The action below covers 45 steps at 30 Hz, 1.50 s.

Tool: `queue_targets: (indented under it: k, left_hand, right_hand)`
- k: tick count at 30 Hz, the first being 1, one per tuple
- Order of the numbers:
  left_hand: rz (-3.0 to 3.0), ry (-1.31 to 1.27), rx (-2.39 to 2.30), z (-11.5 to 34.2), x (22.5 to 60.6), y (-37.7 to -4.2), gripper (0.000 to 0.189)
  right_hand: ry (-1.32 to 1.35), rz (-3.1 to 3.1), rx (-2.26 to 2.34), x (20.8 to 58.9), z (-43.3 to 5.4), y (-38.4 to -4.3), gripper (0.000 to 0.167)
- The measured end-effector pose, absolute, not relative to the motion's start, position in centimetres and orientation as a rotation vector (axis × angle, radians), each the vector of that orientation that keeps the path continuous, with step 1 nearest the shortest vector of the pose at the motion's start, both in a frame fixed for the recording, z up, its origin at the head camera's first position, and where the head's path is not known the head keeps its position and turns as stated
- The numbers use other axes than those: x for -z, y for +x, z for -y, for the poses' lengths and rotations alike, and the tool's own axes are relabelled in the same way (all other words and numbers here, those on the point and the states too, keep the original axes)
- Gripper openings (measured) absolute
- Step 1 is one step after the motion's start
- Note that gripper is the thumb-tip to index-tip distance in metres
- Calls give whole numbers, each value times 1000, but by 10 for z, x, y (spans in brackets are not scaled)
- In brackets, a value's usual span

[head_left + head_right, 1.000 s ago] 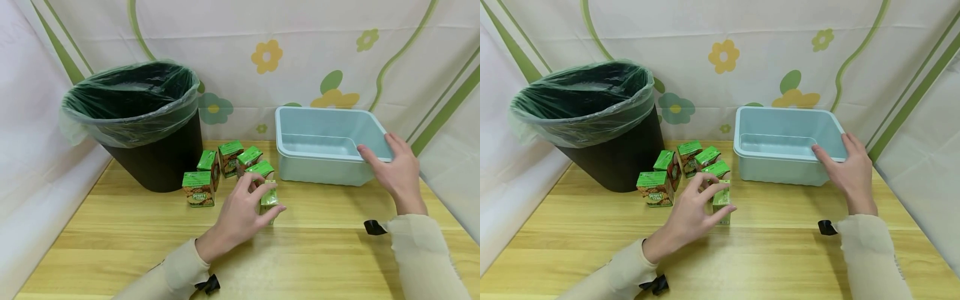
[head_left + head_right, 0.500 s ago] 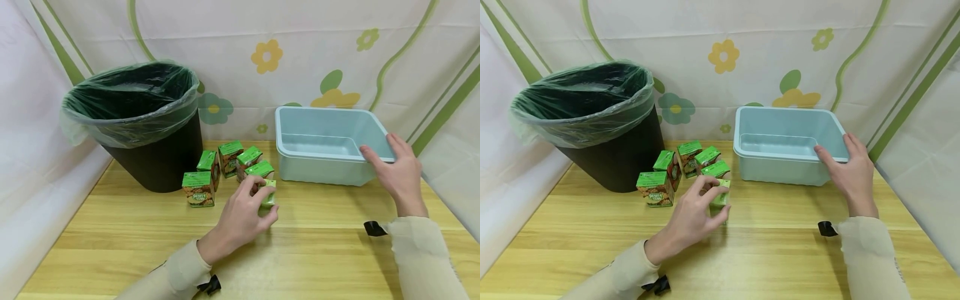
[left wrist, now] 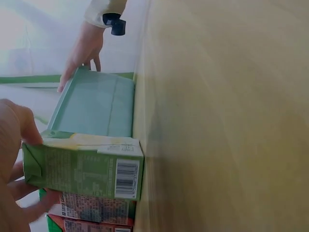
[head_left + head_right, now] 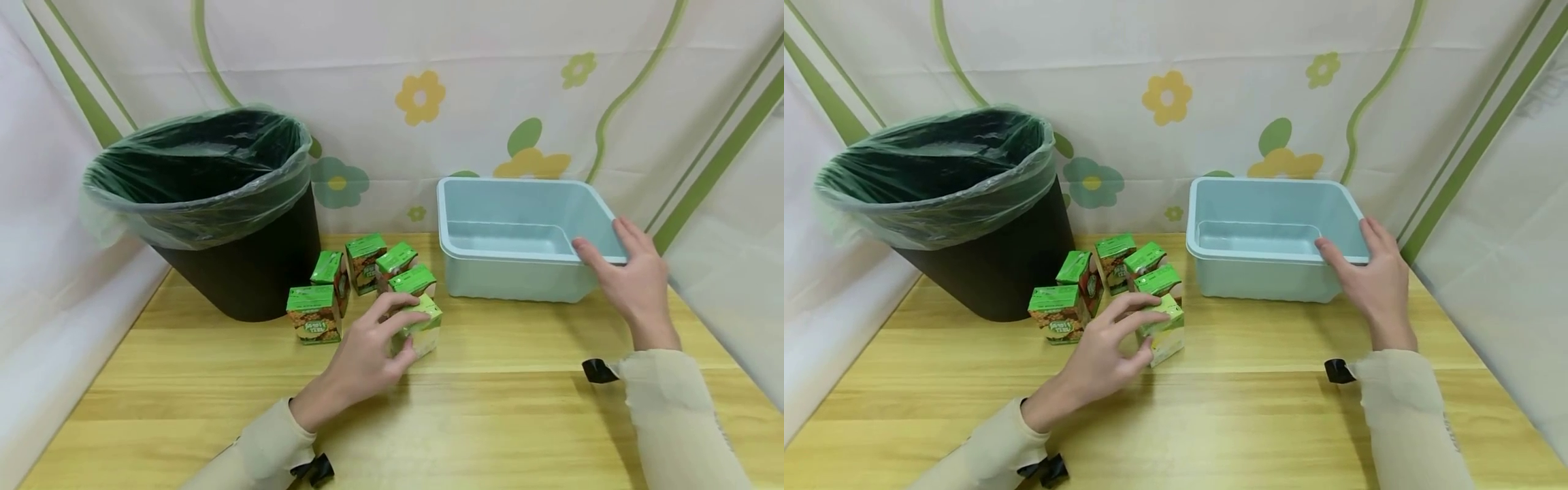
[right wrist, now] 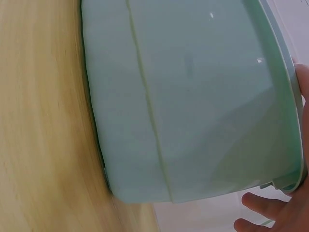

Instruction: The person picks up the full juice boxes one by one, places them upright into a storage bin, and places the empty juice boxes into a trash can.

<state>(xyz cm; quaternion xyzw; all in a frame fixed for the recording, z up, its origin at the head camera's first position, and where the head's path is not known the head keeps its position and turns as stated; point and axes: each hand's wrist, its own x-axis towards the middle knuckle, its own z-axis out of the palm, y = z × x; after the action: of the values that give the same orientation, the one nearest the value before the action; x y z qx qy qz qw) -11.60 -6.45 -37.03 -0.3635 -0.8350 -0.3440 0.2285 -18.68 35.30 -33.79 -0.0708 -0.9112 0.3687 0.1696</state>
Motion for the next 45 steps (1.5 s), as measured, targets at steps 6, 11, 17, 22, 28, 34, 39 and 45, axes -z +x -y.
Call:
queue_targets:
  k: [6,11,17,22,28,34,39,45]
  left_hand:
    - [2319,-915,996,66,374,-115,38]
    - [2332,-849,1043,66,378,-114,40]
    - [2254,-838,1053,63,380,-117,40]
    - [2192,-848,1096,61,383,-119,40]
    - [2167,-882,1160,58,382,-116,38]
    - [2078,-930,1175,54,371,-116,38]
    - [2029,-946,1222,50,358,-115,39]
    - [1966,-929,1265,42,342,-118,37]
  right_hand:
    - [-192,2599,-1036,338,-353,-186,88]
    - [-189,2599,-1029,340,-354,-185,88]
    - [-177,2589,-1035,339,-354,-186,88]
    - [-175,2580,-1042,339,-354,-186,88]
    - [-171,2582,-1047,339,-354,-185,88]
    - [-166,2577,-1040,340,-355,-185,88]
    - [-153,2586,-1037,339,-356,-185,87]
    - [-149,2605,-1038,339,-360,-184,89]
